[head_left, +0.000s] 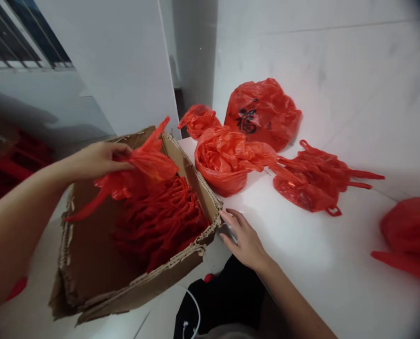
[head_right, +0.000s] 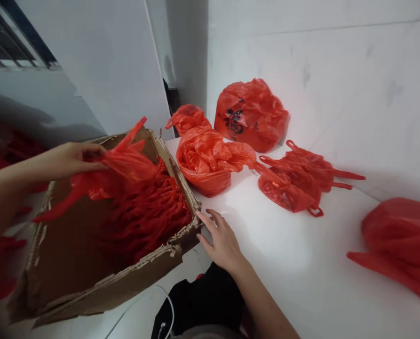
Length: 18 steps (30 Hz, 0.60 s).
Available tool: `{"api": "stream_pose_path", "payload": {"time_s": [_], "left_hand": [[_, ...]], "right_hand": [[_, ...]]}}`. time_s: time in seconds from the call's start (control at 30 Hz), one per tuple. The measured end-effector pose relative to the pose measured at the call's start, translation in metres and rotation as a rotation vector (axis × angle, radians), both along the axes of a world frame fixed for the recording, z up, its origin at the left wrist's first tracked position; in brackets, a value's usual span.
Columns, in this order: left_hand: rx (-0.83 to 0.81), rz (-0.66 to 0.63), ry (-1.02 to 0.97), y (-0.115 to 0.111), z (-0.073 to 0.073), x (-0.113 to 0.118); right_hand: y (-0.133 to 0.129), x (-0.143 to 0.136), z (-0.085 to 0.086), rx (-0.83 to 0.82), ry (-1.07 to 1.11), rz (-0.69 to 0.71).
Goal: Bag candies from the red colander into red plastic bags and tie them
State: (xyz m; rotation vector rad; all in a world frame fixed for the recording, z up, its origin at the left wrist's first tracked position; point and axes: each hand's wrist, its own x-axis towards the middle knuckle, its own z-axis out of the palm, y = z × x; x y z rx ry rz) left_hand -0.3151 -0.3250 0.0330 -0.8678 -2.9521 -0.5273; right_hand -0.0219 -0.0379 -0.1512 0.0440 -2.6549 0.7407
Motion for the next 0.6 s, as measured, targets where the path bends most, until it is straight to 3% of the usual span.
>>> {"api": "stream_pose_path", "payload": {"time_s": [0.07,0.17,0.33,0.47,0.6], "left_hand": [[-0.181,-0.086,-0.103,-0.011,-0.021,-0.012],[-0.257,-0.172,-0.246,-0.019,-0.048,-0.024],[-0.385,-0.268,-0.405,-0.008,-0.083,-0.054],[-0.460,-0.231,-0.381,0.016,-0.099,-0.098],[-0.416,-0.111,-0.265,0.043,-0.112,-0.139]], "right_hand": [[0.000,-0.002,-0.011,0.003,0.028,-0.002],[0.001,-0.002,-0.019,0.023,0.035,-0.003],[0.001,-0.002,-0.022,0.053,0.056,0.004],[0.001,-0.003,-0.021,0.052,0.071,0.020],[0.000,-0.005,-0.018,0.017,0.075,0.038]]}}
